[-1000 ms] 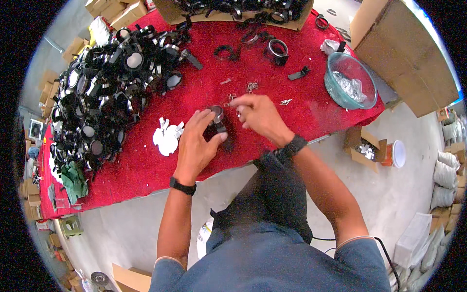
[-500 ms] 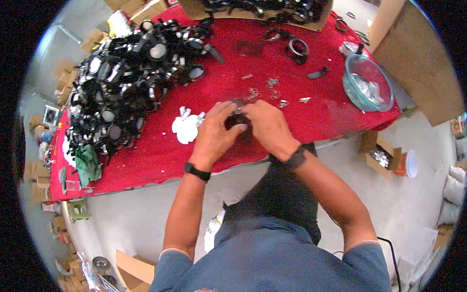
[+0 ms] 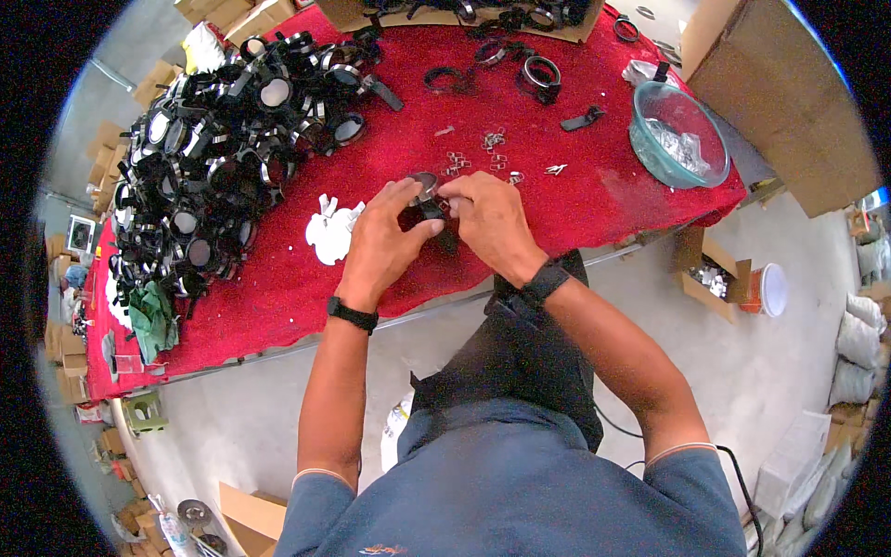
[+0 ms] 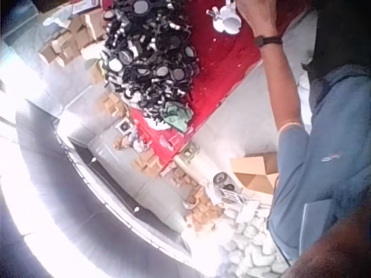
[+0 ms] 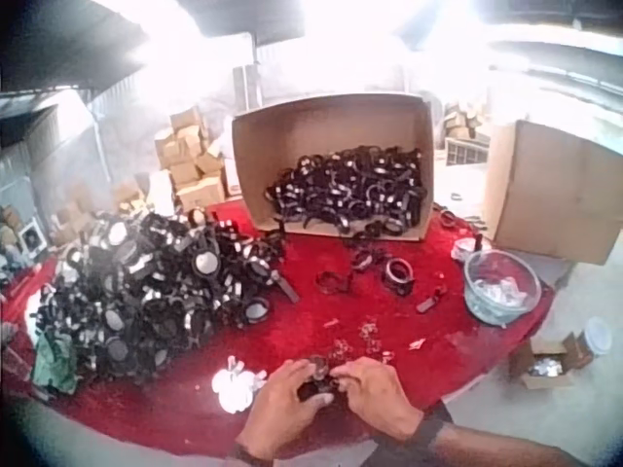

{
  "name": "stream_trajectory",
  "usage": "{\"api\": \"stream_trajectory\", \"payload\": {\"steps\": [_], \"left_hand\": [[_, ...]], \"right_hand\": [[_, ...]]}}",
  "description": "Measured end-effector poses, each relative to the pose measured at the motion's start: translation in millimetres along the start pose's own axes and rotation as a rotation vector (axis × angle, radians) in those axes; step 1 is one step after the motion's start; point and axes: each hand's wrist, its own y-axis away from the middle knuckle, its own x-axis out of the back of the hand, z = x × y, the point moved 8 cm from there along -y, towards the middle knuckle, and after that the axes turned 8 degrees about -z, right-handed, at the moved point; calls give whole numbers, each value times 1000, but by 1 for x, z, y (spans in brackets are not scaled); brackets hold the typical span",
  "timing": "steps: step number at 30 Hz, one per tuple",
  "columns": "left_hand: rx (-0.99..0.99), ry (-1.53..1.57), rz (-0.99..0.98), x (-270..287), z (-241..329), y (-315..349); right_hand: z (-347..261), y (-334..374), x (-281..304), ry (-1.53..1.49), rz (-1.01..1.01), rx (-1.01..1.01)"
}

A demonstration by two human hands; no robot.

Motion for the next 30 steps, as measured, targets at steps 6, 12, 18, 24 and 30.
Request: {"api": "stream_trajectory", "payload": {"steps": [6,12,18,24,30], "left_hand": [[-12,-61,-18,2,1,1],[9,-98,-50,4,-6,-3],[24,-59,-80,7,-2,-9],[42,-45,-84,9,-4,-11],[81,-54,-62,10,-1,-16]], "right_hand": [[-25,1,5,164,93,221],[-40,5,-2,241,161,439],[-40,5,-10,293,187,487],[-32,3,-10,133,243,274],[-24,10,-18,22,300,90]]}}
